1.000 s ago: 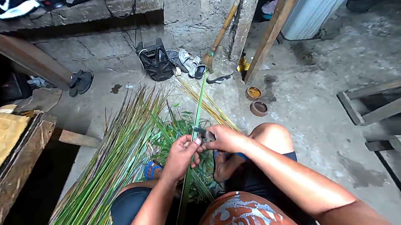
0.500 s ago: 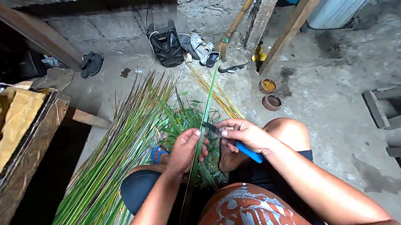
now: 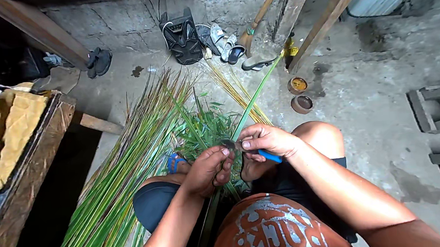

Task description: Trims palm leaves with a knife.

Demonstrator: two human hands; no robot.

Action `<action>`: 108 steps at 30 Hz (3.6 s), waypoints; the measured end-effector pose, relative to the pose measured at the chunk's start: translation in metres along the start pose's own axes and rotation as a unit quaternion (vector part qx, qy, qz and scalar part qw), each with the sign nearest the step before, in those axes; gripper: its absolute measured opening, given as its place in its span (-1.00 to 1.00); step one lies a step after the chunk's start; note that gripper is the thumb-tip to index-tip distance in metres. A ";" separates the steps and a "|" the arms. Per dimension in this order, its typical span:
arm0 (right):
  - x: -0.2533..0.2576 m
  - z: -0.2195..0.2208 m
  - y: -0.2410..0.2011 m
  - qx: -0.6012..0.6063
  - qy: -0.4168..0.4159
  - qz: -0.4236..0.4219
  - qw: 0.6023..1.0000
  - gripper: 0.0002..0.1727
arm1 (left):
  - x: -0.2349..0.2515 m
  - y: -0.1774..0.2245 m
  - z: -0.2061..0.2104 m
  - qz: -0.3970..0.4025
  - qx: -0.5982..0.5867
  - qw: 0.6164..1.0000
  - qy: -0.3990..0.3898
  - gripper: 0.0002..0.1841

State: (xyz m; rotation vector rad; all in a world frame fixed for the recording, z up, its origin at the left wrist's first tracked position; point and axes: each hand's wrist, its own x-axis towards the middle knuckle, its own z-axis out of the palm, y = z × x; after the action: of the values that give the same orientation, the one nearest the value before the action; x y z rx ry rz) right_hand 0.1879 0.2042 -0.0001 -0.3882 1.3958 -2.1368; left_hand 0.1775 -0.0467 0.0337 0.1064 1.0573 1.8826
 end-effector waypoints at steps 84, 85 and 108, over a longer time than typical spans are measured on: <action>0.046 -0.030 0.004 0.043 0.019 -0.036 0.998 -0.75 | -0.017 0.002 -0.018 0.002 -0.021 0.999 0.048 -0.79; 0.047 -0.033 0.003 0.040 0.012 -0.043 0.998 -0.75 | -0.017 -0.001 -0.019 -0.001 -0.040 0.998 0.038 -0.79; 0.042 -0.027 0.017 -0.034 -0.060 -0.031 0.997 -0.72 | -0.001 0.007 -0.014 0.005 -0.045 0.999 0.006 -0.78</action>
State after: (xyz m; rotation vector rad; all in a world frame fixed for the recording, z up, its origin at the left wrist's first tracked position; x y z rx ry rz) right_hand 0.1450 0.1949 -0.0293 -0.5834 1.4078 -2.0816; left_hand 0.1668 -0.0579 0.0304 0.0478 0.9807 1.9389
